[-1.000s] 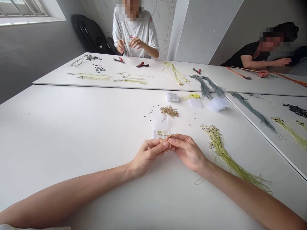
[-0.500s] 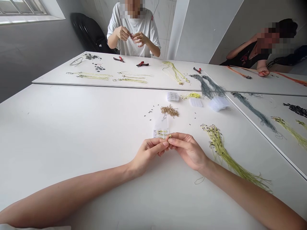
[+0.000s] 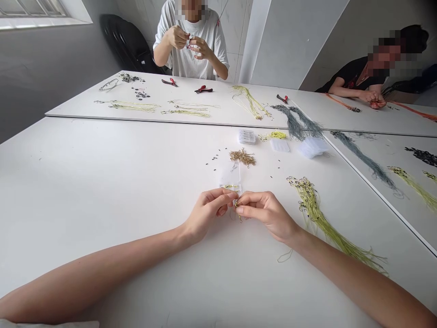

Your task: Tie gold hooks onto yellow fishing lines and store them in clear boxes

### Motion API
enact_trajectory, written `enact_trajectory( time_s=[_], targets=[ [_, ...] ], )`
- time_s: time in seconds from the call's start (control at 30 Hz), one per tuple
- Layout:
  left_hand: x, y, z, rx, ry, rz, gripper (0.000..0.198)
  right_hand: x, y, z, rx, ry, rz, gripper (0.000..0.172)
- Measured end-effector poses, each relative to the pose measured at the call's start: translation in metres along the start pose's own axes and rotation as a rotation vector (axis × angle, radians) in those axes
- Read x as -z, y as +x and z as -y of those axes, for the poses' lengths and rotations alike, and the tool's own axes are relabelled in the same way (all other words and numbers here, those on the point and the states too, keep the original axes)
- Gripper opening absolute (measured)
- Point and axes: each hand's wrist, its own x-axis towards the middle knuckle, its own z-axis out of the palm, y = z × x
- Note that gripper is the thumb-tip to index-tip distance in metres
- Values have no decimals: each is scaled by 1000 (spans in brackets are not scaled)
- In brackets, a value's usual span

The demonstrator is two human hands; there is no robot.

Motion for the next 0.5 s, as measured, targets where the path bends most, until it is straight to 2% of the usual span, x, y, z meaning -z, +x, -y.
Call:
enact_trajectory(
  time_s=[0.3,0.5],
  targets=[
    [3,2,2,25,14,63,12,2,1,-1,-52,13,-5,7],
    [4,4,3,6,-10,65,10,4,4,-6,-81,28,-26,10]
  ],
)
